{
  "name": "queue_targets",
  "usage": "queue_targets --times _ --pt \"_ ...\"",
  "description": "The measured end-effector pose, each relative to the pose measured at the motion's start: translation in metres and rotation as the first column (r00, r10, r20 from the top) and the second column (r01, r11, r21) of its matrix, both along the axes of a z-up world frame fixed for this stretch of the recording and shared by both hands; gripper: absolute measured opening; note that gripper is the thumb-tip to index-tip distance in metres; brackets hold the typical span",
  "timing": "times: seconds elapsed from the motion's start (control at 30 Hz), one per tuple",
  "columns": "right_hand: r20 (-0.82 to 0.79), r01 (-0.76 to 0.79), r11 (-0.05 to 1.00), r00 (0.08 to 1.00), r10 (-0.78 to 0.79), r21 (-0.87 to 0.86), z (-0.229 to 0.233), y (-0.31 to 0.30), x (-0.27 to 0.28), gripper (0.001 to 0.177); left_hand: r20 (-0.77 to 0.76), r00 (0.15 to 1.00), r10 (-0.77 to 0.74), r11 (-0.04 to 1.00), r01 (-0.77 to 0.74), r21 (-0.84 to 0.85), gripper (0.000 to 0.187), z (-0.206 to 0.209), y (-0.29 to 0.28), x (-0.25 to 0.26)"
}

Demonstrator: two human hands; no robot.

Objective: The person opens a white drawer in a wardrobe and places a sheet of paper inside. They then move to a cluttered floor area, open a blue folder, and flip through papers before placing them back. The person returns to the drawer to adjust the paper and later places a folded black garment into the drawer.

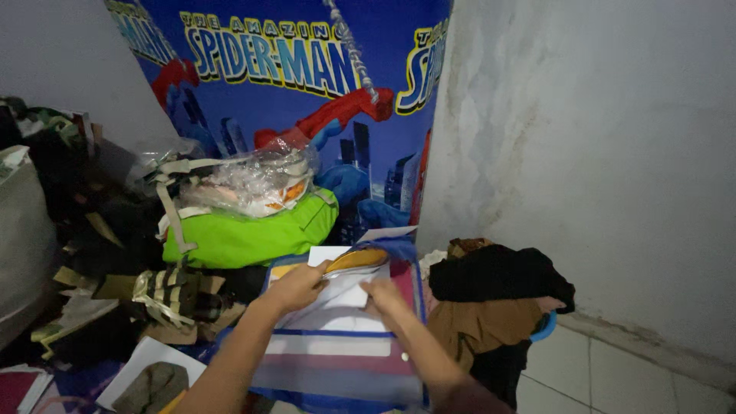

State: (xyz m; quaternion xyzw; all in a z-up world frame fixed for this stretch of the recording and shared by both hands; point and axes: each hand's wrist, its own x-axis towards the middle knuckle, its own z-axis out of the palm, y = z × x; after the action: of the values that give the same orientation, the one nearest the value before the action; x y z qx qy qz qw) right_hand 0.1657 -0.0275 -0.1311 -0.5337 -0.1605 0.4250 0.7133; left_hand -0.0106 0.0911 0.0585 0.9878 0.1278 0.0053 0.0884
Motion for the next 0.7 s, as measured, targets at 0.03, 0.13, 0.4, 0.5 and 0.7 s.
queue_targets --times 0.03,0.13,0.4,0.5,0.7 --pt "0.0 -0.019 1.0 1.0 0.019 0.004 0.015 0.001 0.003 0.023 -0.012 1.0 0.02 1.0 -0.02 -0.003 0.049 -0.001 -0.002 0.0" --pt "-0.051 -0.036 0.999 0.998 0.037 0.015 0.058 -0.004 0.004 0.023 -0.026 0.998 0.065 0.998 -0.066 -0.014 0.05 -0.003 -0.005 -0.005" --pt "0.084 0.038 0.994 0.996 -0.029 -0.104 0.063 -0.065 0.064 0.027 -0.085 0.994 0.072 0.996 -0.076 -0.039 0.05 -0.009 -0.03 -0.001" --pt "0.007 0.037 0.986 0.999 -0.036 -0.163 0.022 -0.099 0.08 0.03 -0.1 0.994 0.031 1.0 -0.031 0.005 0.051 -0.022 -0.05 0.014" --pt "-0.112 0.22 0.953 0.963 -0.247 -0.211 -0.032 -0.199 0.106 0.025 -0.11 0.99 0.086 0.996 -0.088 -0.016 0.046 -0.05 -0.059 0.026"
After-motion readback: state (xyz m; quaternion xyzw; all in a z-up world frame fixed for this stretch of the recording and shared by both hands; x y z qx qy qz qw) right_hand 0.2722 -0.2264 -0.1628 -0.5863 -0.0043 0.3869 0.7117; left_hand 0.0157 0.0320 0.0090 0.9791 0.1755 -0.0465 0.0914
